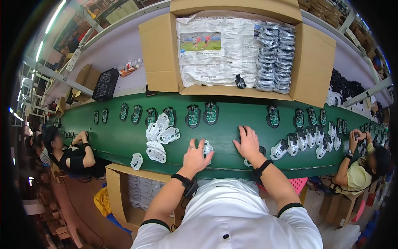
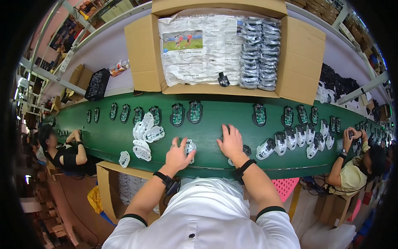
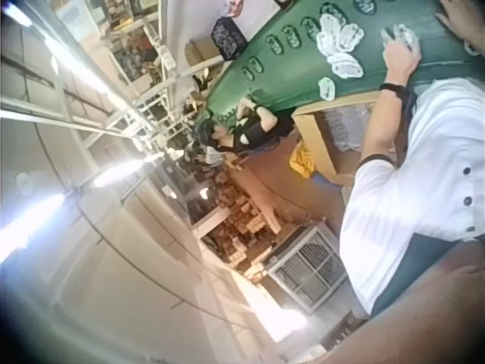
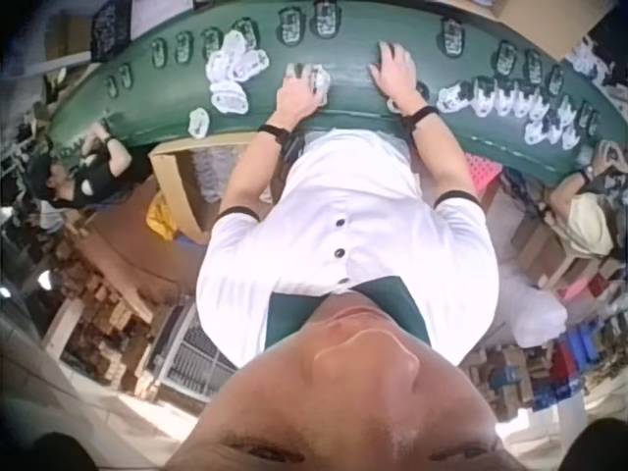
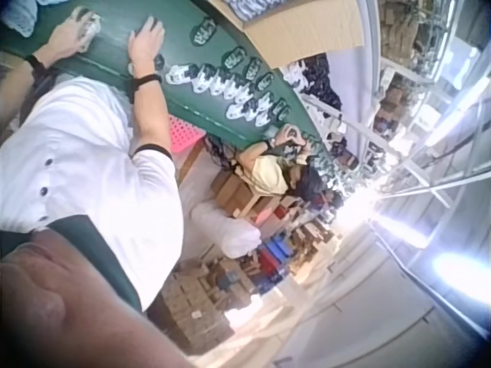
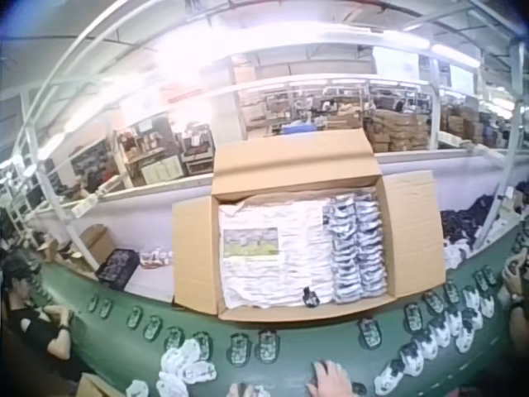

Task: The person assembles small electronic devices by hand at a factory workstation. They pick up white plastic casings and black internal components, fit them together, and place the finished units on the table. The person also handles clear plastic packaging bags and retrieves more components from a cardboard box.

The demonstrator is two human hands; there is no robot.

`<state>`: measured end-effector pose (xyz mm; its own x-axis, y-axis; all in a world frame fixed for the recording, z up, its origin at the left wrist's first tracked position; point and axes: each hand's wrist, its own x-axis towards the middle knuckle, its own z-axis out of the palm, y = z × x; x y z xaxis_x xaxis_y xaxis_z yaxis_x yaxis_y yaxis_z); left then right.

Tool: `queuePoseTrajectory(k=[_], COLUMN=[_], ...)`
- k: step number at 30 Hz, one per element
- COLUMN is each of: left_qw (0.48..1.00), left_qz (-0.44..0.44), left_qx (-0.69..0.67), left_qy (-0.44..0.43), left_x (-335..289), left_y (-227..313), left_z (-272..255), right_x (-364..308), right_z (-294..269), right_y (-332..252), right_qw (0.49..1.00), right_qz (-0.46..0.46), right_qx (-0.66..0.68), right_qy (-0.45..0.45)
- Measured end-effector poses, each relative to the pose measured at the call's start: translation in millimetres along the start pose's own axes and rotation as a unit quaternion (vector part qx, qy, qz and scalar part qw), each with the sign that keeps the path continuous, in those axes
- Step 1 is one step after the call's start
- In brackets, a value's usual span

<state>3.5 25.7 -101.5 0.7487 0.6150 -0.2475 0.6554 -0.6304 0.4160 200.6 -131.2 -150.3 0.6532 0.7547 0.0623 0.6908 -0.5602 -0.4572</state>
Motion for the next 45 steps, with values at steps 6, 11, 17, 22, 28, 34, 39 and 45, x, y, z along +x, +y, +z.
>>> queuePoseTrajectory(k=[6,11,17,22,28,34,39,45], left_qw=[0.920,0.910,0.987,0.975,0.940,0.928,0.926,0.925], left_qz=[0.331,0.199,0.151,0.152,0.238,0.136,0.195,0.275], left_qx=[0.165,0.303,-0.020,-0.151,-0.239,-0.343,-0.295,-0.245], left_qy=[-0.128,-0.202,-0.048,0.047,0.053,0.044,0.133,0.091], left_x=[10,37,30,4,-3,-13,-19,-20], left_y=[-29,-5,11,42,37,37,50,48], left_z=[-26,-25,-24,-21,-38,-48,-45,-61], right_x=[-31,-32,-40,-42,-40,-43,-33,-37], right_z=[3,-1,-20,-51,-70,-70,-71,-72], right_y=[11,6,-26,-50,-55,-66,-67,-82], right_qw=[0.995,0.997,0.876,0.892,0.875,0.846,0.929,0.698], right_qz=[-0.078,-0.029,0.081,-0.056,-0.075,-0.080,-0.218,0.087], right_qx=[-0.052,0.058,0.462,0.446,0.474,0.523,0.298,0.689], right_qy=[-0.022,-0.037,-0.112,-0.052,-0.065,-0.059,0.006,-0.177])
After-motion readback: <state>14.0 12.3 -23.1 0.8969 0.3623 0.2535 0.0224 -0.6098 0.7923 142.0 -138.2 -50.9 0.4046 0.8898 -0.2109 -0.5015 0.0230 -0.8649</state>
